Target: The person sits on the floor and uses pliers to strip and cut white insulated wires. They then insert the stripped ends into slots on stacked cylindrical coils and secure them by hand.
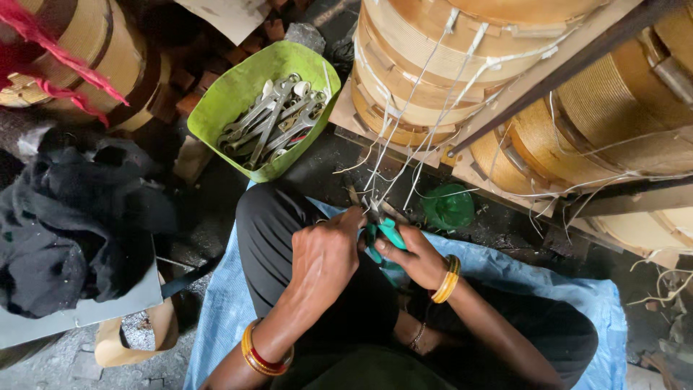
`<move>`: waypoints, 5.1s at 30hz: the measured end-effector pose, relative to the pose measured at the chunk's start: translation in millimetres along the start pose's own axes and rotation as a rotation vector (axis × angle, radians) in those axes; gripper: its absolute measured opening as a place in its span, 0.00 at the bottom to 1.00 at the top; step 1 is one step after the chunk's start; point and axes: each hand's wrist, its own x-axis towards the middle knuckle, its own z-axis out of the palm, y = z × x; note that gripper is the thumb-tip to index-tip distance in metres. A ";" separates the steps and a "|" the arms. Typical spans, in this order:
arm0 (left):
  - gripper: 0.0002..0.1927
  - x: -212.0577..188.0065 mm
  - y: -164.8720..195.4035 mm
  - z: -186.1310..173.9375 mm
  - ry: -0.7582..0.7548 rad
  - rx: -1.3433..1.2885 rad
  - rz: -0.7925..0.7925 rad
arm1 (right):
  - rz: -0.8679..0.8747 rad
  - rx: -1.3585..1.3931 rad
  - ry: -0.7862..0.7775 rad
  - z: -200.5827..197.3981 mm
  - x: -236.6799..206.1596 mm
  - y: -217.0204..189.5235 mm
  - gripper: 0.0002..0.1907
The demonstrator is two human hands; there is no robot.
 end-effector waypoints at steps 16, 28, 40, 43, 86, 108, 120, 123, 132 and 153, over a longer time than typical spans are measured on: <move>0.15 -37.7 -12.7 -20.6 -0.093 -0.058 -0.063 | 0.224 -0.034 0.024 35.7 -26.3 9.3 0.12; 0.11 25.1 -66.8 68.8 0.281 0.001 0.007 | 0.073 -0.684 0.103 36.2 -124.1 145.0 0.28; 0.13 34.6 -95.0 133.5 -0.092 -0.993 -0.299 | 0.367 -1.241 0.224 -34.6 -148.3 149.8 0.10; 0.13 31.2 -82.7 123.9 0.074 -0.685 -0.028 | 0.460 -1.133 0.120 -30.4 -145.7 155.5 0.12; 0.09 45.1 -110.3 53.2 -0.040 -0.620 -0.292 | -0.094 -1.264 0.335 21.1 79.3 -18.5 0.13; 0.13 16.5 -67.7 38.3 -0.042 -0.682 -0.338 | -0.093 -1.117 0.310 32.2 55.0 -20.8 0.18; 0.14 -38.3 -99.6 46.8 0.051 -0.602 -0.342 | -0.217 -0.994 0.272 34.5 29.5 3.5 0.10; 0.14 -31.4 -110.2 41.1 0.086 -0.852 -0.610 | -0.178 -0.927 0.373 26.0 31.1 6.7 0.07; 0.12 -14.2 -106.7 63.5 -0.230 -1.005 -0.430 | -0.159 -1.051 0.385 54.8 25.3 -12.8 0.07; 0.13 -43.1 -89.5 56.6 0.032 -0.610 -0.342 | -0.020 -1.098 0.301 77.7 25.6 8.5 0.04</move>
